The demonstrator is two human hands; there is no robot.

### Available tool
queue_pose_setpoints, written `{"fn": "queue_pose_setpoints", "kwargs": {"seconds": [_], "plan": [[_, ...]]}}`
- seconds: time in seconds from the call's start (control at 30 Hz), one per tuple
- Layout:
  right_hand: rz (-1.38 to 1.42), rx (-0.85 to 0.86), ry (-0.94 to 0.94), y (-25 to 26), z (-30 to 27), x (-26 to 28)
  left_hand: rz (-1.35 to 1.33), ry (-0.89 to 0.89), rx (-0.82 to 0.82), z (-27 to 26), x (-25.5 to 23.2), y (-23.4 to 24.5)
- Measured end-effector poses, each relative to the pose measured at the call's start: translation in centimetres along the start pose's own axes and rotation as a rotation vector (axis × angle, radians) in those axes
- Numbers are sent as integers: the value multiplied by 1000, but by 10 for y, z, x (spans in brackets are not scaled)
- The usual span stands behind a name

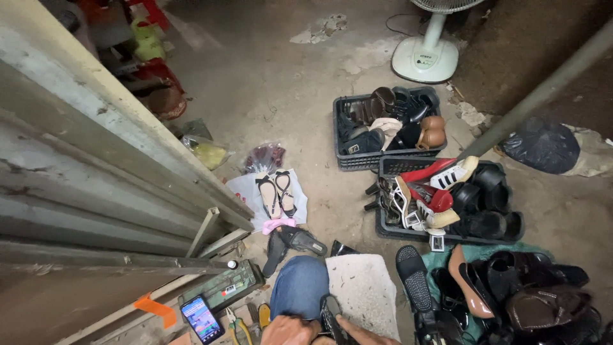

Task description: Hand-stitching the sole of a shoe using an awl and thread

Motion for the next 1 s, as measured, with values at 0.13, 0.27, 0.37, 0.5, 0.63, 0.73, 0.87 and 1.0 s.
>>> {"fn": "queue_pose_setpoints", "kwargs": {"seconds": [0.13,0.27,0.37,0.5,0.63,0.73,0.87,1.0], "plan": [[69,77,-101,-26,8,-46,-71,-10,16,-1,-5,6],[362,404,8,-89,19,-122,-119,39,80,-4,10,-18],[359,373,-85,-64,14,-89,-143,132,227,-8,8,1],[333,421,-157,-37,13,-61,-220,366,405,-16,8,53],[275,332,-205,-17,4,-25,-331,223,207,-25,23,31],[246,209,-144,-12,4,-16,-211,136,79,-29,31,7],[234,338,-303,-16,5,-15,-55,-6,-252,-34,18,10],[175,224,-294,-9,-5,5,25,20,-248,-38,9,-2]]}}
Point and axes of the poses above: each hand's wrist, its own z-axis towards the middle knuckle, its own y-axis out of the back of the hand, x = y × z, the point moved 3 cm from there along z, towards the middle knuckle, and after that the axes turned 2 degrees about y, right-handed, at the moved point
